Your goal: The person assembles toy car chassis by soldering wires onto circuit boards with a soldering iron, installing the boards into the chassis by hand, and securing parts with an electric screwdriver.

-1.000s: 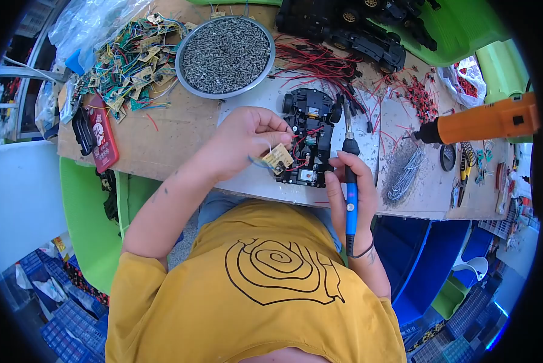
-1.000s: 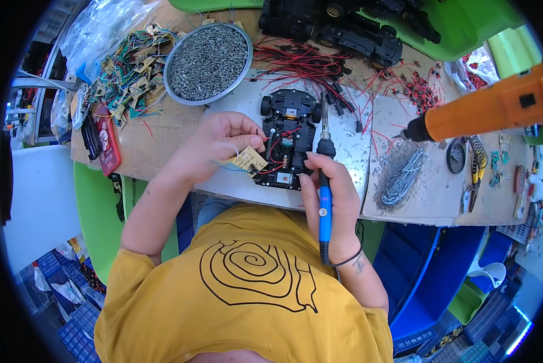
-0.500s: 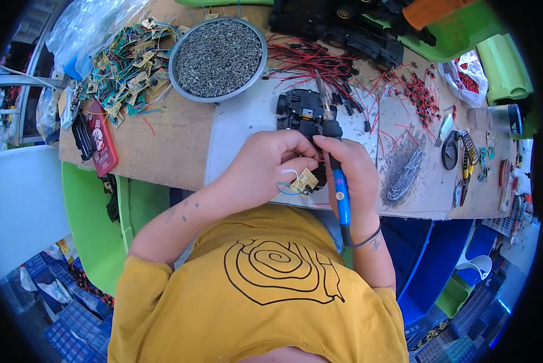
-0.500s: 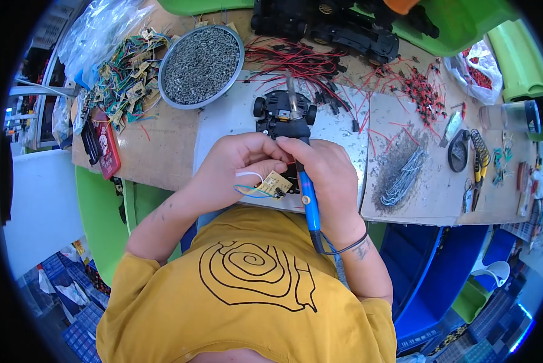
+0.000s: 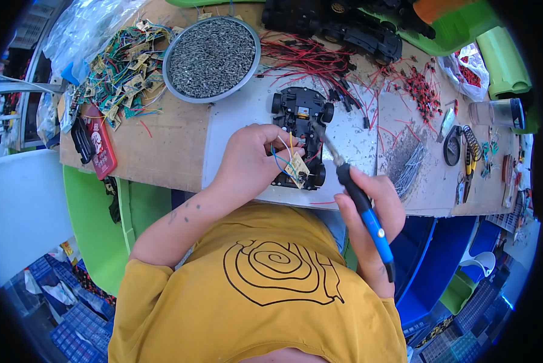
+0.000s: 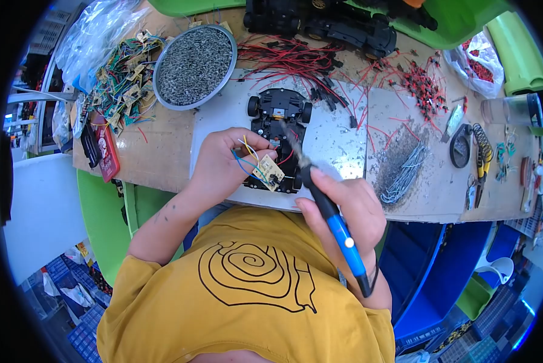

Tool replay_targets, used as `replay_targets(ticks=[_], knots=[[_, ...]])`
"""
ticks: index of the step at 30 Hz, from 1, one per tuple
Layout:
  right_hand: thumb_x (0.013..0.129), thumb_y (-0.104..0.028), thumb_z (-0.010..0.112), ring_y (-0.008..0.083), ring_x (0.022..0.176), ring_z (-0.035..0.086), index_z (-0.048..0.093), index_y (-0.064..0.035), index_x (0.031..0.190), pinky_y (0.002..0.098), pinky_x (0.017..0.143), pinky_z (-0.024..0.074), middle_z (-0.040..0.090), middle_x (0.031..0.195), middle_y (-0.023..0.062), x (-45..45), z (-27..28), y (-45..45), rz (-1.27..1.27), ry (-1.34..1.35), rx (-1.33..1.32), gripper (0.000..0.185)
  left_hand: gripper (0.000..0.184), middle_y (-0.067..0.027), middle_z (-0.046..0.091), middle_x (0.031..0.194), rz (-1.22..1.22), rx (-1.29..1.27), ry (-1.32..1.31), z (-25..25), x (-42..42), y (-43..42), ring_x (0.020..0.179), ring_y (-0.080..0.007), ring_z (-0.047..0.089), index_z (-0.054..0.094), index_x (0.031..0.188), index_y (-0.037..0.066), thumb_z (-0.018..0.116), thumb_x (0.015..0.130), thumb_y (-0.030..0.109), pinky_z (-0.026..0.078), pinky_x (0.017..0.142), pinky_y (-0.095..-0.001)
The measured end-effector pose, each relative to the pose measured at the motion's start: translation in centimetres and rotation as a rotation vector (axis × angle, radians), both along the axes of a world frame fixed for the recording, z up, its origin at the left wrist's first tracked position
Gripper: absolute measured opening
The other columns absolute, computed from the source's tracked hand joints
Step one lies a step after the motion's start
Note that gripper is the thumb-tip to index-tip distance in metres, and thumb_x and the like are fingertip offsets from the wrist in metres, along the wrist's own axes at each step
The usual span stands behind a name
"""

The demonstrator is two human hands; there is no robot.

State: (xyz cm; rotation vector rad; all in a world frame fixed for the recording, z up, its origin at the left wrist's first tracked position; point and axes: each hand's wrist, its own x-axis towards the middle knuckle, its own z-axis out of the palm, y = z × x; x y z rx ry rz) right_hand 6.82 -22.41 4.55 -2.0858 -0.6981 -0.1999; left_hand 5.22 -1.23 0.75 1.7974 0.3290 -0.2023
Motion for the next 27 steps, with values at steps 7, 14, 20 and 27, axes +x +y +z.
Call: replay_targets(ticks=[7, 14, 20, 27], knots=[[0.066, -0.003, 0.077, 0.021, 0.055, 0.061, 0.068, -0.0011, 0.093, 0.0295, 0.051, 0.0469, 0.065, 0.069, 0.0108, -0.8, 0.2, -0.1, -0.029, 0.061, 0.01, 0.029, 0.013, -0.0058, 0.069, 0.081, -0.002, -0.005, 0.017, 0.1, 0.0, -0.1, 0.072, -0.0063, 0.061, 0.068, 0.091, -0.003, 0.073, 0.082, 0.004, 0.049, 0.065, -0.0216], [0.067, -0.003, 0.077, 0.0215, 0.055, 0.061, 0.068, 0.0005, 0.093, 0.0296, 0.052, 0.0476, 0.066, 0.07, 0.0116, -0.9, -0.2, 0.0, -0.031, 0.043, 0.016, 0.028, 0.012, -0.0052, 0.069, 0.081, 0.006, -0.013, 0.01, 0.0, 0.0, -0.1, 0.073, -0.0059, 0.06, 0.067, 0.091, -0.003, 0.072, 0.083, 0.004, 0.049, 0.066, -0.0216], [0.066, -0.002, 0.078, 0.0209, 0.054, 0.059, 0.068, 0.0014, 0.094, 0.0297, 0.051, 0.0471, 0.065, 0.07, 0.0112, -1.0, 0.7, 0.0, 0.023, 0.048, -0.039, 0.03, 0.012, -0.0055, 0.069, 0.08, 0.001, -0.022, -0.036, -0.9, -0.2, -0.1, 0.071, -0.0053, 0.059, 0.067, 0.091, -0.003, 0.072, 0.083, 0.005, 0.048, 0.064, -0.0214], [0.067, -0.002, 0.076, 0.0197, 0.054, 0.058, 0.067, 0.0012, 0.094, 0.0286, 0.051, 0.0461, 0.064, 0.068, 0.0106, -0.7, 0.4, -0.6, -0.002, 0.035, 0.035, 0.029, 0.012, -0.0052, 0.069, 0.08, -0.009, 0.058, -0.03, -0.4, -0.1, -0.2, 0.07, -0.0051, 0.058, 0.067, 0.091, -0.003, 0.072, 0.083, 0.005, 0.047, 0.064, -0.0208]])
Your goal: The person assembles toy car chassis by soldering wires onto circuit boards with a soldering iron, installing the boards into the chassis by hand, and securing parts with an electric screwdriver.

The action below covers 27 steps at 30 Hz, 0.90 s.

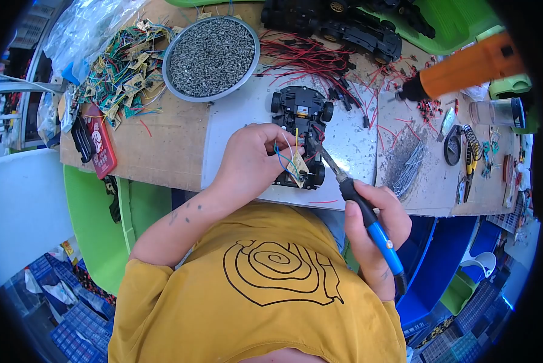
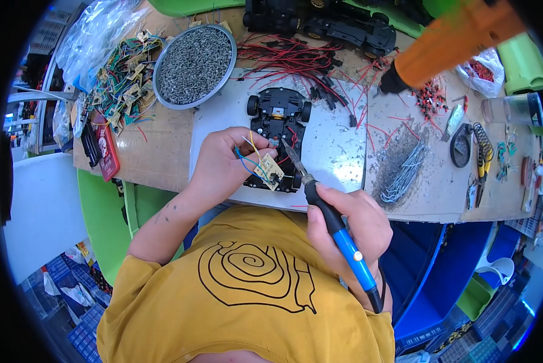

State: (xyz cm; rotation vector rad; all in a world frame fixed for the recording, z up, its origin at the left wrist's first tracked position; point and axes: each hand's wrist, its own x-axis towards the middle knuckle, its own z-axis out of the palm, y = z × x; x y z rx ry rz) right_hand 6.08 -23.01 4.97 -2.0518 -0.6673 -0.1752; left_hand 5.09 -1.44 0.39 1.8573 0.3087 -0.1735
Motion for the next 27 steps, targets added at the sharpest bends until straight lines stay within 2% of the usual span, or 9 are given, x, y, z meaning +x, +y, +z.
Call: replay_targets(ticks=[3, 11, 13, 17, 19, 20, 22, 25, 27], knots=[[0.068, -0.003, 0.076, 0.0184, 0.054, 0.058, 0.066, 0.0004, 0.093, 0.0277, 0.051, 0.0457, 0.063, 0.068, 0.0104, -0.3, 0.1, 0.1, -0.092, 0.076, 0.055, 0.027, 0.012, -0.0051, 0.069, 0.079, -0.003, 0.017, -0.012, 0.4, 0.1, -0.1, 0.07, -0.0051, 0.058, 0.067, 0.091, -0.003, 0.072, 0.083, 0.004, 0.047, 0.063, -0.0207], [0.068, -0.004, 0.078, 0.0185, 0.053, 0.057, 0.068, -0.0011, 0.092, 0.0278, 0.051, 0.0442, 0.061, 0.066, 0.0089, -0.2, 0.4, -0.1, -0.07, 0.041, -0.007, 0.027, 0.011, -0.0043, 0.068, 0.079, 0.002, -0.013, -0.045, -0.3, -0.1, 0.0, 0.069, -0.0047, 0.058, 0.066, 0.09, -0.002, 0.071, 0.084, 0.004, 0.046, 0.062, -0.0207], [0.068, -0.005, 0.079, 0.0184, 0.053, 0.056, 0.068, -0.0015, 0.092, 0.0281, 0.051, 0.0438, 0.061, 0.065, 0.0086, -0.1, 0.5, -0.1, -0.079, 0.047, -0.013, 0.027, 0.011, -0.0039, 0.068, 0.079, 0.012, -0.071, 0.015, 0.2, 0.0, -0.1, 0.069, -0.0044, 0.058, 0.066, 0.091, -0.001, 0.071, 0.083, 0.004, 0.046, 0.061, -0.0209], [0.067, -0.003, 0.079, 0.0178, 0.053, 0.055, 0.07, -0.0019, 0.093, 0.0286, 0.051, 0.0433, 0.061, 0.065, 0.0077, 0.0, 0.6, 0.0, -0.07, 0.031, -0.017, 0.028, 0.012, -0.0038, 0.067, 0.079, 0.051, -0.021, 0.081, 0.8, -0.1, -0.3, 0.071, -0.0052, 0.059, 0.066, 0.091, -0.001, 0.072, 0.083, 0.005, 0.047, 0.063, -0.0211], [0.066, -0.003, 0.079, 0.0178, 0.053, 0.055, 0.07, -0.002, 0.093, 0.0289, 0.051, 0.0434, 0.061, 0.066, 0.0076, 0.1, 0.6, 0.1, -0.058, 0.024, -0.01, 0.029, 0.015, -0.0083, 0.064, 0.071, 0.138, -0.02, -0.141, -0.5, -0.6, -0.4, 0.061, -0.014, 0.056, 0.066, 0.087, 0.002, 0.074, 0.08, 0.012, 0.044, 0.057, -0.0297], [0.065, -0.003, 0.08, 0.0181, 0.053, 0.055, 0.07, -0.002, 0.093, 0.0292, 0.05, 0.0436, 0.062, 0.067, 0.0077, 0.2, 0.6, 0.2, -0.036, 0.008, -0.02, 0.03, 0.015, -0.0083, 0.064, 0.071, 0.137, -0.019, -0.142, -0.6, -0.8, -0.1, 0.061, -0.014, 0.056, 0.066, 0.087, 0.002, 0.074, 0.08, 0.012, 0.044, 0.057, -0.0297], [0.064, -0.002, 0.08, 0.0184, 0.053, 0.055, 0.07, -0.0021, 0.093, 0.0294, 0.05, 0.0438, 0.063, 0.068, 0.0079, 0.3, 0.5, 0.3, -0.015, -0.009, -0.029, 0.031, 0.011, -0.0045, 0.068, 0.082, 0.061, 0.14, 0.01, 0.6, -0.9, 0.4, 0.074, -0.0072, 0.061, 0.065, 0.09, -0.001, 0.07, 0.083, 0.005, 0.048, 0.066, -0.0213], [0.064, -0.002, 0.08, 0.0191, 0.052, 0.055, 0.07, -0.0023, 0.093, 0.0299, 0.05, 0.0445, 0.065, 0.07, 0.0083, 0.3, 0.3, 0.5, -0.004, -0.036, -0.04, 0.031, 0.009, -0.0051, 0.069, 0.083, 0.028, 0.008, 0.033, 0.8, -0.6, 0.8, 0.074, -0.0067, 0.061, 0.065, 0.09, -0.002, 0.068, 0.082, 0.002, 0.049, 0.065, -0.0213], [0.063, -0.002, 0.08, 0.0194, 0.052, 0.056, 0.07, -0.0024, 0.092, 0.0298, 0.049, 0.0449, 0.065, 0.069, 0.0079, 0.3, 0.5, 0.7, 0.015, -0.035, -0.032, 0.03, 0.009, -0.0054, 0.069, 0.082, 0.019, 0.009, 0.06, 0.9, -0.4, 0.9, 0.073, -0.0064, 0.061, 0.065, 0.089, -0.002, 0.067, 0.082, 0.001, 0.048, 0.065, -0.0211]])
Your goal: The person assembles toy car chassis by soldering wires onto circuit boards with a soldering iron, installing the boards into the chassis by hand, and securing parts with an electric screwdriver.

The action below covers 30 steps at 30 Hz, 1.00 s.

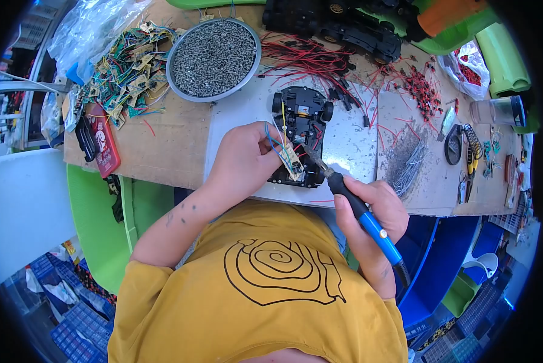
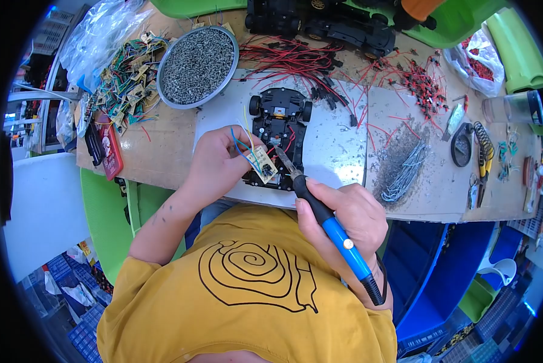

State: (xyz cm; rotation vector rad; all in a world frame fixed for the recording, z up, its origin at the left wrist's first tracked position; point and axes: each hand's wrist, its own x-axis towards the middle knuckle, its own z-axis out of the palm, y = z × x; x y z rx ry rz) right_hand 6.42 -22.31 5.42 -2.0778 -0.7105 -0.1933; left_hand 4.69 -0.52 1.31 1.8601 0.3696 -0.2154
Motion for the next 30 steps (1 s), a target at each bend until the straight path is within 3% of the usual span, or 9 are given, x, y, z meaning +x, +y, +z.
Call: replay_targets(ticks=[13, 25, 26, 28, 30], knots=[[0.065, -0.001, 0.079, 0.0199, 0.054, 0.058, 0.069, -0.002, 0.092, 0.0291, 0.051, 0.0457, 0.063, 0.067, 0.0084, 0.5, -0.1, 0.4, 0.062, -0.03, -0.003, 0.029, 0.008, -0.0043, 0.069, 0.082, -0.002, -0.013, 0.043, -0.2, 0.4, 0.0, 0.068, -0.0031, 0.057, 0.063, 0.087, -0.002, 0.068, 0.083, 0.004, 0.045, 0.059, -0.0199], [0.072, -0.003, 0.079, 0.0201, 0.057, 0.059, 0.068, -0.0037, 0.103, 0.0298, 0.055, 0.0473, 0.066, 0.076, 0.0091, 0.0, -1.7, 1.6, -0.014, 0.169, 0.183, 0.033, 0.007, -0.0013, 0.067, 0.078, -0.008, 0.002, 0.047, 0.0, 0.5, -0.1, 0.066, -0.0021, 0.054, 0.065, 0.087, 0.0, 0.068, 0.083, 0.004, 0.043, 0.057, -0.0197], [0.074, -0.001, 0.076, 0.0221, 0.057, 0.058, 0.068, -0.0057, 0.103, 0.0317, 0.056, 0.0477, 0.066, 0.076, 0.0083, 0.4, -1.9, 2.3, 0.017, 0.051, 0.159, 0.031, 0.007, -0.0013, 0.067, 0.078, -0.009, 0.001, 0.045, -0.4, 0.4, -0.1, 0.066, -0.0021, 0.054, 0.065, 0.087, 0.0, 0.068, 0.083, 0.004, 0.043, 0.057, -0.0197], [0.072, -0.001, 0.077, 0.0255, 0.067, 0.06, 0.061, -0.0067, 0.11, 0.0332, 0.057, 0.0478, 0.064, 0.079, 0.0097, 0.9, -1.7, 3.5, 0.101, -0.001, 0.093, 0.041, 0.016, -0.0092, 0.064, 0.064, 0.023, -0.054, -0.125, -1.3, 0.3, -0.1, 0.054, -0.0162, 0.06, 0.067, 0.085, 0.0, 0.07, 0.08, 0.015, 0.047, 0.053, -0.0297], [0.072, 0.0, 0.076, 0.0266, 0.071, 0.061, 0.058, -0.0071, 0.114, 0.034, 0.058, 0.0481, 0.063, 0.082, 0.0108, 0.8, -1.7, 4.5, 0.131, 0.0, 0.064, 0.046, 0.014, -0.0098, 0.065, 0.067, 0.019, -0.036, -0.056, -0.5, 0.2, -0.2, 0.058, -0.0168, 0.061, 0.067, 0.085, 0.0, 0.069, 0.08, 0.014, 0.047, 0.056, -0.0298]])
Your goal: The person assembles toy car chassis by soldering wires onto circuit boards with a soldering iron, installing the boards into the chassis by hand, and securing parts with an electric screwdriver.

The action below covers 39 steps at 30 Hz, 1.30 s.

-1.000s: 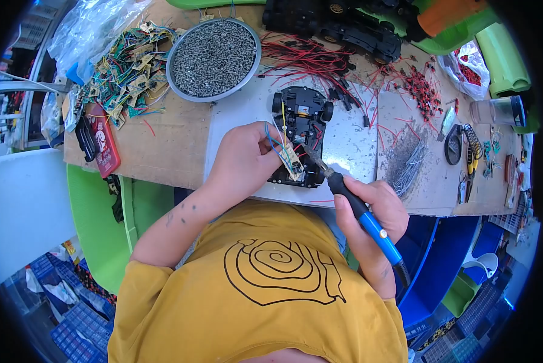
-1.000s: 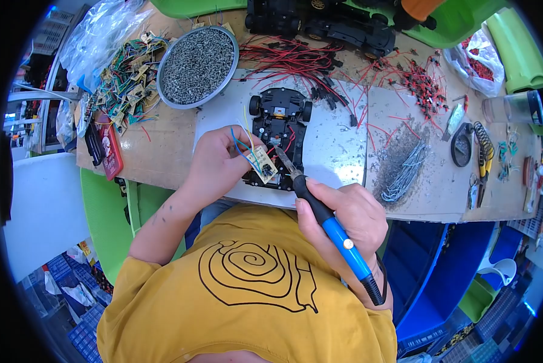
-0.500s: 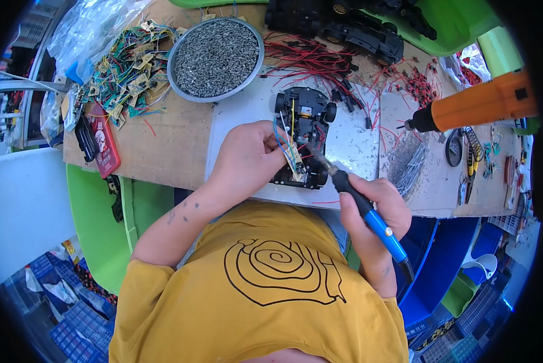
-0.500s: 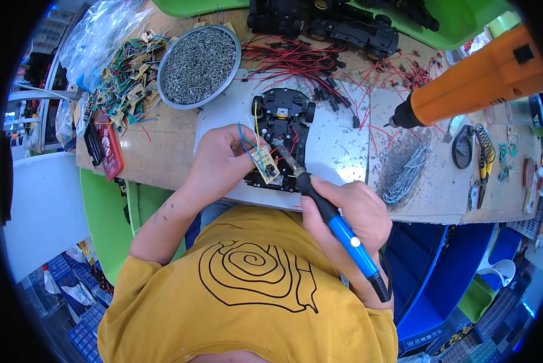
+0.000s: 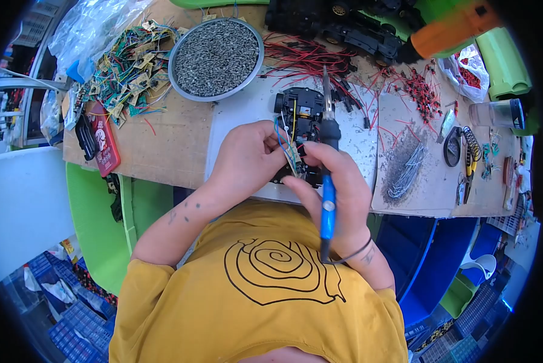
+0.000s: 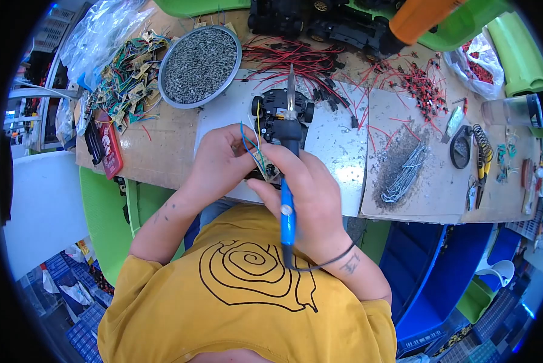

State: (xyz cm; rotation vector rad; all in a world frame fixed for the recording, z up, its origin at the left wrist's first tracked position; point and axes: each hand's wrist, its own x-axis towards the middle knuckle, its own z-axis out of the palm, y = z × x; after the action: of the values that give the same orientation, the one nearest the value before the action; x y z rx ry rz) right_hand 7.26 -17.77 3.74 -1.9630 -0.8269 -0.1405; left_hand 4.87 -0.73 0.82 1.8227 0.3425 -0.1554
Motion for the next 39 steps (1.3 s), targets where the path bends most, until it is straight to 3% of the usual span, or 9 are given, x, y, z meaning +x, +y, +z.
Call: replay_targets(ticks=[2, 4, 8, 13, 19, 27, 34, 36, 39], knots=[[0.073, 0.004, 0.073, 0.0292, 0.075, 0.061, 0.054, -0.0084, 0.12, 0.0345, 0.062, 0.0494, 0.06, 0.09, 0.0134, 0.0, -0.5, 0.7, 0.026, 0.08, 0.006, 0.052, 0.013, -0.0103, 0.066, 0.071, -0.001, 0.018, 0.067, 0.5, -0.2, 0.1, 0.063, -0.0174, 0.062, 0.067, 0.085, 0.001, 0.068, 0.08, 0.012, 0.048, 0.059, -0.0299], [0.074, 0.006, 0.071, 0.0293, 0.075, 0.061, 0.053, -0.0088, 0.121, 0.0348, 0.063, 0.05, 0.06, 0.092, 0.0139, -0.1, -0.7, 1.0, 0.023, 0.091, 0.036, 0.053, 0.012, -0.0112, 0.067, 0.082, -0.064, 0.45, -0.436, 0.5, -0.4, 0.3, 0.076, -0.0192, 0.063, 0.067, 0.088, 0.001, 0.068, 0.08, 0.01, 0.048, 0.068, -0.0301], [0.074, 0.012, 0.066, 0.0231, 0.078, 0.061, 0.055, -0.0091, 0.12, 0.0314, 0.067, 0.0504, 0.059, 0.093, 0.0109, -0.3, -1.0, 0.9, -0.009, 0.202, 0.105, 0.052, 0.014, -0.011, 0.068, 0.092, 0.037, 0.075, -0.464, 0.8, -1.1, -0.1, 0.087, -0.0196, 0.062, 0.068, 0.093, 0.002, 0.068, 0.081, 0.009, 0.048, 0.075, -0.0301], [0.072, 0.014, 0.066, 0.0184, 0.079, 0.061, 0.056, -0.0057, 0.117, 0.028, 0.068, 0.0493, 0.06, 0.09, 0.0083, -0.7, -1.1, 0.6, 0.016, 0.234, 0.227, 0.05, 0.017, -0.0029, 0.067, 0.082, 0.152, -0.291, -0.15, 1.0, -0.1, 0.0, 0.076, -0.0083, 0.059, 0.067, 0.099, 0.0, 0.066, 0.085, 0.009, 0.047, 0.069, -0.0245], [0.074, 0.002, 0.075, 0.0185, 0.07, 0.063, 0.066, -0.0028, 0.113, 0.0279, 0.065, 0.0486, 0.069, 0.082, 0.0085, 0.1, -1.0, -2.4, -0.154, 0.161, 0.138, 0.04, 0.018, -0.0021, 0.064, 0.074, 0.09, -0.216, -0.108, -0.5, 2.1, 0.7, 0.062, -0.0063, 0.053, 0.068, 0.093, -0.002, 0.067, 0.085, 0.014, 0.043, 0.057, -0.024], [0.073, -0.007, 0.079, 0.0172, 0.07, 0.063, 0.067, 0.0009, 0.104, 0.0259, 0.066, 0.0492, 0.067, 0.081, 0.0112, 1.4, -0.6, -4.4, -0.316, 0.133, 0.087, 0.033, 0.018, -0.0123, 0.062, 0.067, -0.148, 0.369, -0.162, 2.0, 4.1, 0.9, 0.06, -0.0276, 0.059, 0.066, 0.079, 0.003, 0.065, 0.078, 0.02, 0.046, 0.058, -0.0369], [0.074, -0.005, 0.077, 0.0156, 0.071, 0.065, 0.068, 0.0015, 0.097, 0.0252, 0.066, 0.0502, 0.068, 0.082, 0.0113, 1.3, -0.5, -4.4, -0.325, 0.225, 0.065, 0.025, 0.018, -0.0105, 0.062, 0.066, -0.269, 0.469, -0.108, 2.8, 5.3, 1.4, 0.063, -0.0274, 0.061, 0.067, 0.079, 0.004, 0.062, 0.076, 0.021, 0.046, 0.058, -0.0372], [0.074, -0.005, 0.077, 0.0158, 0.071, 0.065, 0.068, 0.0016, 0.096, 0.0253, 0.066, 0.0503, 0.069, 0.082, 0.0112, 1.4, -0.7, -4.3, -0.326, 0.211, 0.064, 0.025, 0.023, -0.0078, 0.06, 0.065, -0.274, 0.429, -0.092, 2.7, 5.3, 1.5, 0.058, -0.0174, 0.056, 0.066, 0.079, 0.002, 0.066, 0.078, 0.024, 0.044, 0.056, -0.0297], [0.073, -0.005, 0.078, 0.0164, 0.071, 0.065, 0.068, 0.0013, 0.096, 0.0258, 0.066, 0.0504, 0.069, 0.082, 0.011, 1.4, -0.9, -4.3, -0.327, 0.208, 0.066, 0.025, 0.023, -0.0079, 0.059, 0.065, -0.27, 0.453, -0.089, 3.0, 5.3, 1.4, 0.058, -0.0175, 0.056, 0.066, 0.079, 0.002, 0.067, 0.078, 0.024, 0.044, 0.055, -0.0298]])
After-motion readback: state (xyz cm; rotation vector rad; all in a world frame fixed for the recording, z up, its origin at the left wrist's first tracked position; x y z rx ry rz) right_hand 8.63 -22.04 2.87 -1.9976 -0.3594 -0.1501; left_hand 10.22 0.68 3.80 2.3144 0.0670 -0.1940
